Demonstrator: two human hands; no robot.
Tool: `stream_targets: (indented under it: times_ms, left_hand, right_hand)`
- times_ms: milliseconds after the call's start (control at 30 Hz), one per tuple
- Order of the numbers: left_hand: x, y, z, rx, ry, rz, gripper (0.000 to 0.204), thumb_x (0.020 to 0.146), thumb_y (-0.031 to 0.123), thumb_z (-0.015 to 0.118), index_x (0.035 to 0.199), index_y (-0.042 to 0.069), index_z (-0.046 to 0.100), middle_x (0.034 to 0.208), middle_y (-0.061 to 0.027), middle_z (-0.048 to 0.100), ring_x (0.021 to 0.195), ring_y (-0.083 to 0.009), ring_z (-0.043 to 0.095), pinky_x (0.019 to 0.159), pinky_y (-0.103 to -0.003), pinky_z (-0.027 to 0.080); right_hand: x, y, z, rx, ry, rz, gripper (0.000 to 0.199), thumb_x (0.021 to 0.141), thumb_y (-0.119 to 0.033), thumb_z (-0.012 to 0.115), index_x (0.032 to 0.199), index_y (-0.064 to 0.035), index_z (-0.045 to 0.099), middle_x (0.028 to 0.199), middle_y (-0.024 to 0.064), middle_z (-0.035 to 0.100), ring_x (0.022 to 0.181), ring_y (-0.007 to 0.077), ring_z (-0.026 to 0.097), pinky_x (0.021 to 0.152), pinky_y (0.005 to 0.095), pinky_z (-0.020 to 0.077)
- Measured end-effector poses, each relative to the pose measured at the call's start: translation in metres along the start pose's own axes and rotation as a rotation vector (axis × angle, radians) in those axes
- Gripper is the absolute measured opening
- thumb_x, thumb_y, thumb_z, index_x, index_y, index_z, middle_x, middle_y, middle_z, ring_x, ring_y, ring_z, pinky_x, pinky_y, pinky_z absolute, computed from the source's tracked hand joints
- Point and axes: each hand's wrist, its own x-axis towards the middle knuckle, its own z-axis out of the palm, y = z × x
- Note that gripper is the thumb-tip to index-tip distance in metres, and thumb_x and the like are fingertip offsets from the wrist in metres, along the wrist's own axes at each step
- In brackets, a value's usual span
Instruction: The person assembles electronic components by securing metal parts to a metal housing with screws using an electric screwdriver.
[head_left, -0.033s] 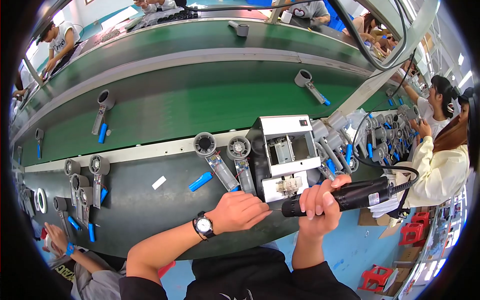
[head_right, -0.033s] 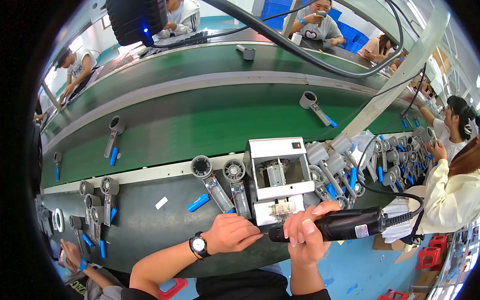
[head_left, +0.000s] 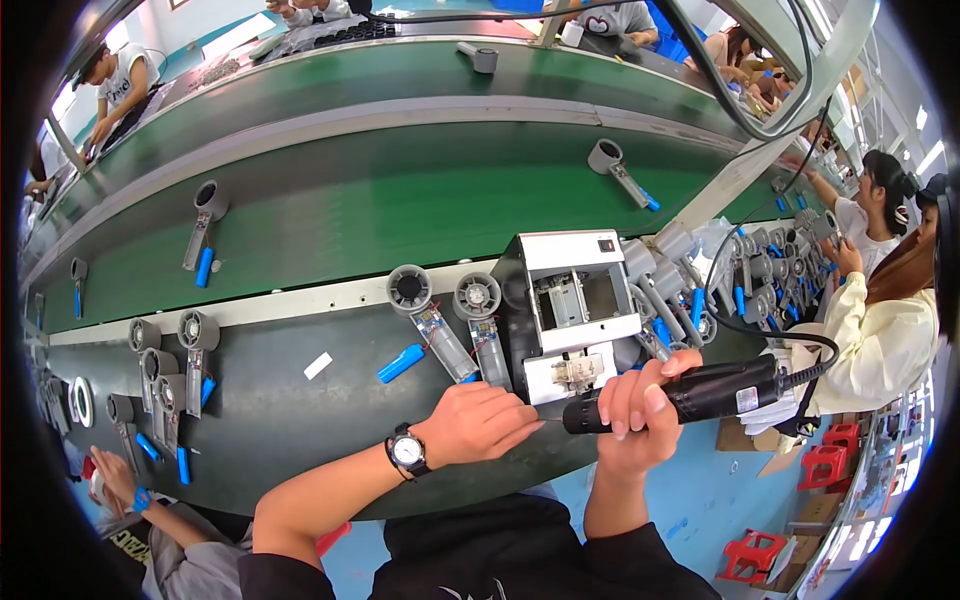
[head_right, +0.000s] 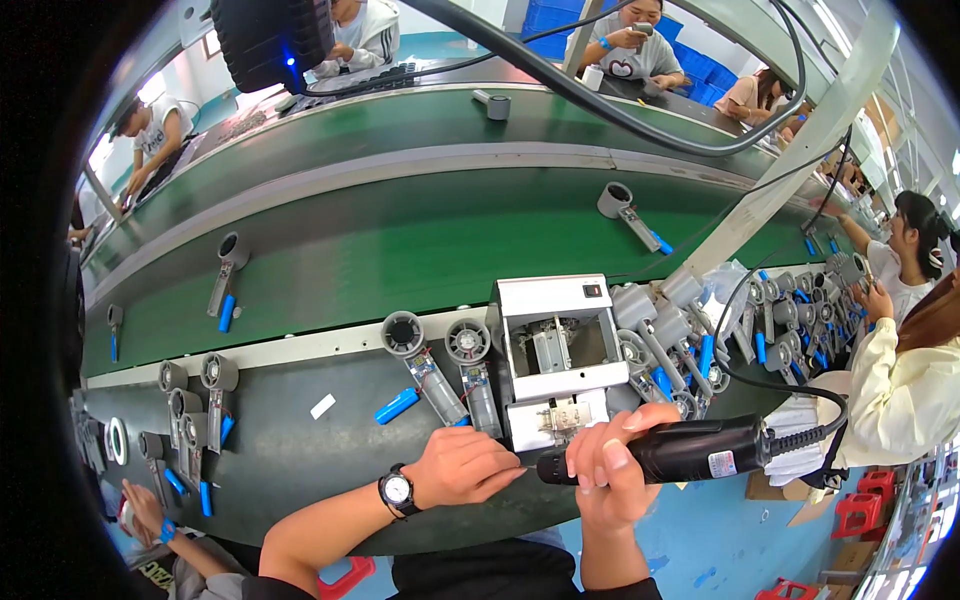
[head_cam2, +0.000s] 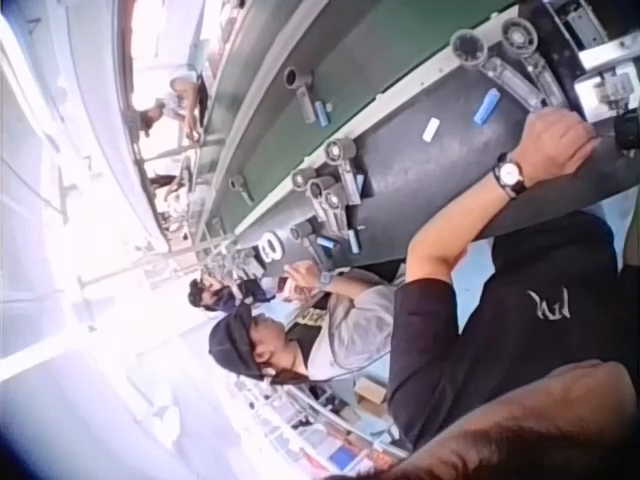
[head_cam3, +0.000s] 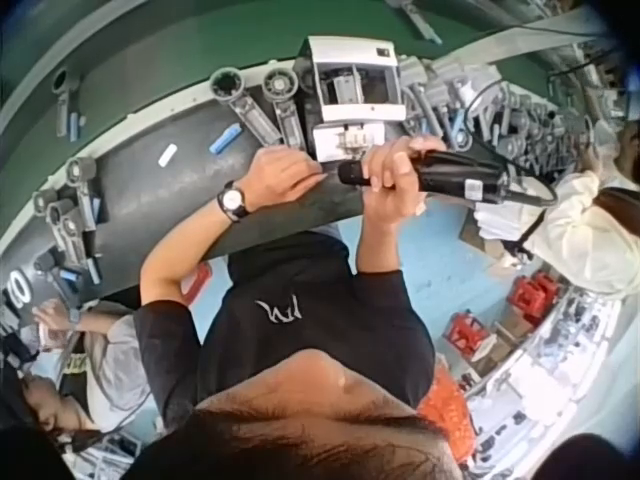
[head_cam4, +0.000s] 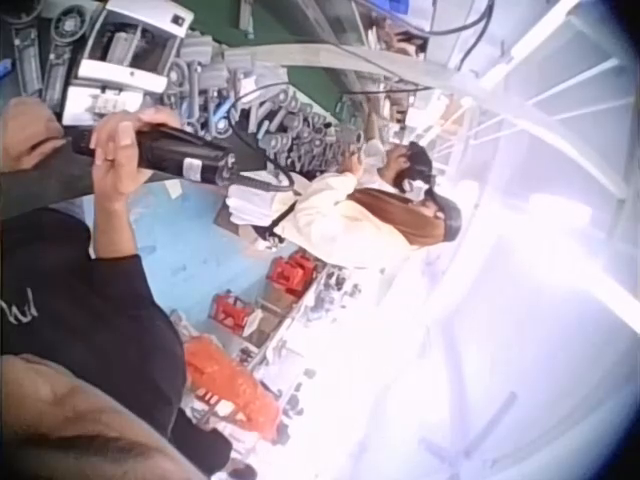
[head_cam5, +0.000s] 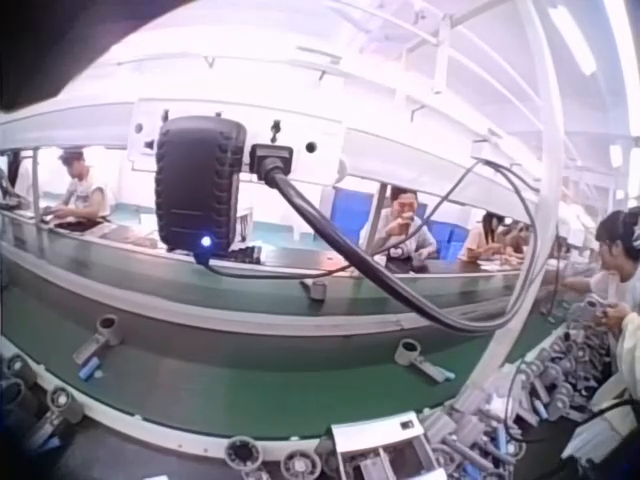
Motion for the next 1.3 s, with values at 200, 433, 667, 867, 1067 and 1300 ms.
stream_targets:
  times_ms: [200, 433, 667, 867, 1067, 1300]
  left_hand:
    - [0.0, 0.0, 0.0, 0.041, -0.018, 0.015, 0.016, 0.077, 0.014, 0.078, 0.084, 0.008, 0.064, 0.069, -0.0012, 0.058, 0.057, -0.017, 0.057, 0.051, -0.03, 0.043]
    - [0.0, 0.002, -0.002, 0.147, -0.057, 0.049, 0.018, 0.078, 0.017, 0.078, 0.084, 0.008, 0.064, 0.07, -0.0004, 0.059, 0.057, -0.015, 0.056, 0.05, -0.029, 0.042]
    - [0.005, 0.005, 0.0, 0.081, 0.028, -0.039, 0.023, 0.075, 0.02, 0.08, 0.085, 0.009, 0.063, 0.075, -0.0004, 0.061, 0.058, -0.0148, 0.057, 0.05, -0.028, 0.043]
    - [0.001, 0.002, -0.001, 0.102, -0.035, -0.004, 0.019, 0.075, 0.017, 0.079, 0.082, 0.009, 0.064, 0.074, 0.0002, 0.061, 0.058, -0.0148, 0.057, 0.05, -0.028, 0.043]
    - [0.002, 0.002, -0.002, 0.106, -0.016, 0.069, 0.017, 0.074, 0.012, 0.08, 0.083, 0.009, 0.066, 0.075, 0.0002, 0.063, 0.057, -0.0147, 0.056, 0.05, -0.028, 0.042]
    - [0.003, 0.005, -0.001, 0.059, -0.007, 0.094, 0.018, 0.072, 0.009, 0.08, 0.084, 0.008, 0.067, 0.077, -0.0018, 0.066, 0.058, -0.0156, 0.06, 0.049, -0.028, 0.044]
  right_hand:
    - [-0.004, 0.003, -0.001, -0.061, -0.082, -0.012, 0.027, 0.087, -0.008, 0.057, 0.107, -0.0076, 0.039, 0.059, -0.0008, 0.039, 0.039, 0.0091, 0.036, 0.042, 0.0271, 0.0381]
    - [-0.011, 0.004, 0.002, -0.125, -0.067, -0.025, 0.026, 0.087, -0.009, 0.058, 0.106, -0.0073, 0.039, 0.058, -0.0007, 0.04, 0.039, 0.0094, 0.037, 0.042, 0.0272, 0.0385]
    - [-0.006, 0.002, -0.002, -0.037, -0.023, -0.039, 0.024, 0.089, -0.009, 0.055, 0.106, -0.0073, 0.039, 0.06, -0.001, 0.039, 0.04, 0.0087, 0.036, 0.044, 0.0267, 0.0391]
    - [-0.005, 0.0, -0.002, -0.004, -0.025, -0.054, 0.024, 0.089, -0.009, 0.056, 0.106, -0.0072, 0.039, 0.06, -0.0007, 0.04, 0.04, 0.009, 0.037, 0.044, 0.0268, 0.0391]
    - [-0.005, 0.002, -0.004, -0.011, -0.062, -0.038, 0.024, 0.089, -0.009, 0.056, 0.106, -0.0075, 0.039, 0.059, -0.0006, 0.04, 0.04, 0.0091, 0.037, 0.044, 0.0272, 0.0389]
    - [-0.009, 0.001, -0.004, -0.001, -0.114, 0.008, 0.028, 0.087, -0.009, 0.059, 0.106, -0.0079, 0.039, 0.059, -0.0005, 0.041, 0.04, 0.0099, 0.039, 0.044, 0.0284, 0.0401]
